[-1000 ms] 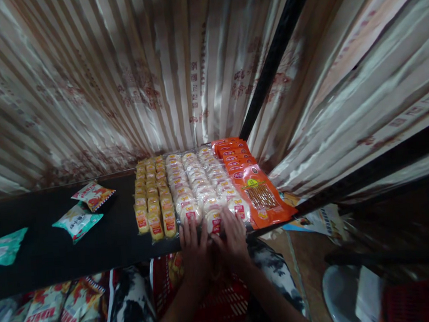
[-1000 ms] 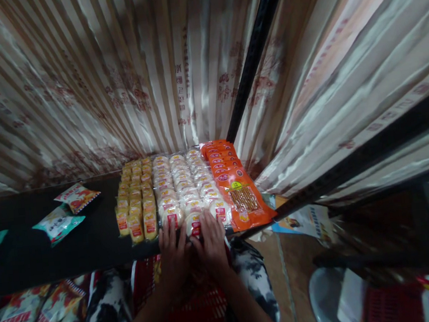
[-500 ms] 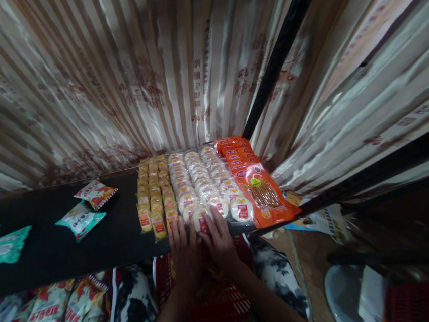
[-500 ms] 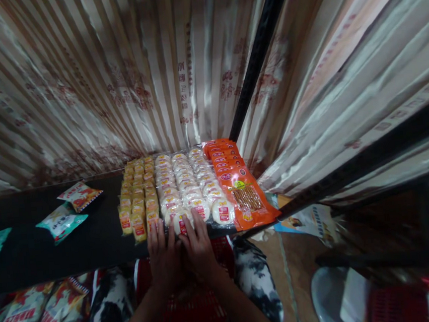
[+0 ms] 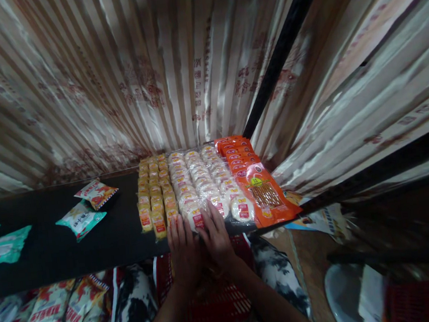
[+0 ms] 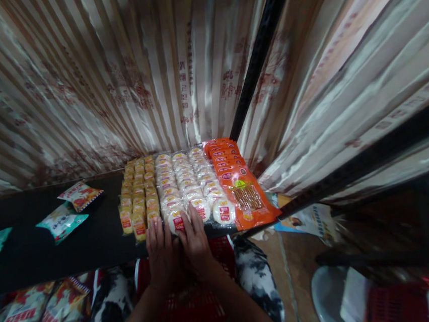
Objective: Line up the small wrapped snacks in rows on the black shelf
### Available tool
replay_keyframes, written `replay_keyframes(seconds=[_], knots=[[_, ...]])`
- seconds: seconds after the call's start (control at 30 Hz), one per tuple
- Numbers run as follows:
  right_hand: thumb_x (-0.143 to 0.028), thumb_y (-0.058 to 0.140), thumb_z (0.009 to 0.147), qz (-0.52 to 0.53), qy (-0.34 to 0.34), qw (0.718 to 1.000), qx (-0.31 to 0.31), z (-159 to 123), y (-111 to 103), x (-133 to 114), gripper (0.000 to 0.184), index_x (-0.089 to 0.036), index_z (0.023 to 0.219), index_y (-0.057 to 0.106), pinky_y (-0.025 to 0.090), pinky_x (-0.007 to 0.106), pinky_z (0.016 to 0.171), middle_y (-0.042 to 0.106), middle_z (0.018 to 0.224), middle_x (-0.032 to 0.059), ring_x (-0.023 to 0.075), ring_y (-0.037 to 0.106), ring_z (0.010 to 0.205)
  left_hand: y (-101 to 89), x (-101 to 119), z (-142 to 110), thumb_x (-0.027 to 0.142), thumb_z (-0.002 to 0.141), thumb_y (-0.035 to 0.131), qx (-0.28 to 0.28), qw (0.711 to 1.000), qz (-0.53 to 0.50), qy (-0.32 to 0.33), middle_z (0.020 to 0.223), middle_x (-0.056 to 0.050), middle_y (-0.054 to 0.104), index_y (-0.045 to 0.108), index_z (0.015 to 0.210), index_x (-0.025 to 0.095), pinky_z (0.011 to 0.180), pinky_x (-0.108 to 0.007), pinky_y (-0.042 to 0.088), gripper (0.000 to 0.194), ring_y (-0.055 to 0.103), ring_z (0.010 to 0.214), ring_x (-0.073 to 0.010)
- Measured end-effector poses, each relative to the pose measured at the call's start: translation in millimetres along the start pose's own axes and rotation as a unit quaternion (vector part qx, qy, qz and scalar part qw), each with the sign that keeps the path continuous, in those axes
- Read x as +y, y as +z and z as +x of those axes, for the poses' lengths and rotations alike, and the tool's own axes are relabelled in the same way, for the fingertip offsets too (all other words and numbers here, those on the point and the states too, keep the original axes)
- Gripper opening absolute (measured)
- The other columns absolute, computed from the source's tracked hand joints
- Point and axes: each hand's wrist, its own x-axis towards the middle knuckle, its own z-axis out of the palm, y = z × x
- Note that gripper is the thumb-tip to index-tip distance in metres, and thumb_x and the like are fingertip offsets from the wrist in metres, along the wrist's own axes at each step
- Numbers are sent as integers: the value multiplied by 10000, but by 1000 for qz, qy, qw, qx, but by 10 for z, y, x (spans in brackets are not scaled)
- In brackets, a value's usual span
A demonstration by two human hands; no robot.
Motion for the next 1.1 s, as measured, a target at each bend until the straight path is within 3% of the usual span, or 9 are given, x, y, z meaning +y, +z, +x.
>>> replay_keyframes(seconds=[0.2,0.4,0.6,0.8,0.97,1.1], knots=[[-261,480,906,-11,-13,1000,18,36,39,-25,536,-194,1408,307,384,480,1048,208,1515,132,286,265,1366,23,-30,27,202,880,449,10,1000,0,-2,1457,-211,319,311,1383,51,1083,-524,298,543,155,1398,-319],[-235,416,930,-3,-12,1000,13,-7,14,-2,470,-167,1389,341,367,473,1063,245,1503,138,264,254,1374,52,-72,135,186,891,406,-23,999,3,48,1398,-181,430,487,1276,97,1074,-525,301,403,211,1386,-307],[-208,383,933,-100,-11,995,24,14,-180,180,465,-171,1395,347,309,515,1072,329,1472,135,266,235,1381,54,-54,168,164,876,416,-22,998,6,52,1404,-190,421,483,1284,72,1084,-508,292,423,223,1383,-302],[-278,435,915,-221,62,971,69,130,-395,400,485,-155,1379,365,247,590,1050,192,1517,172,327,125,1398,45,-44,154,122,856,427,-48,998,-4,46,1426,-161,401,492,1296,166,1095,-514,261,448,236,1382,-284],[-276,412,920,-219,114,961,122,26,-458,428,544,-123,1420,262,283,594,1027,134,1521,204,344,116,1395,62,-59,146,125,857,429,-55,997,-1,49,1421,-158,410,496,1288,162,1097,-507,255,438,239,1383,-274],[-294,384,931,-184,112,973,86,-89,-375,396,526,-129,1417,271,296,590,1025,154,1518,197,343,137,1391,55,-56,147,131,864,422,-54,997,-2,50,1417,-164,413,493,1284,160,1091,-507,265,427,238,1383,-268]])
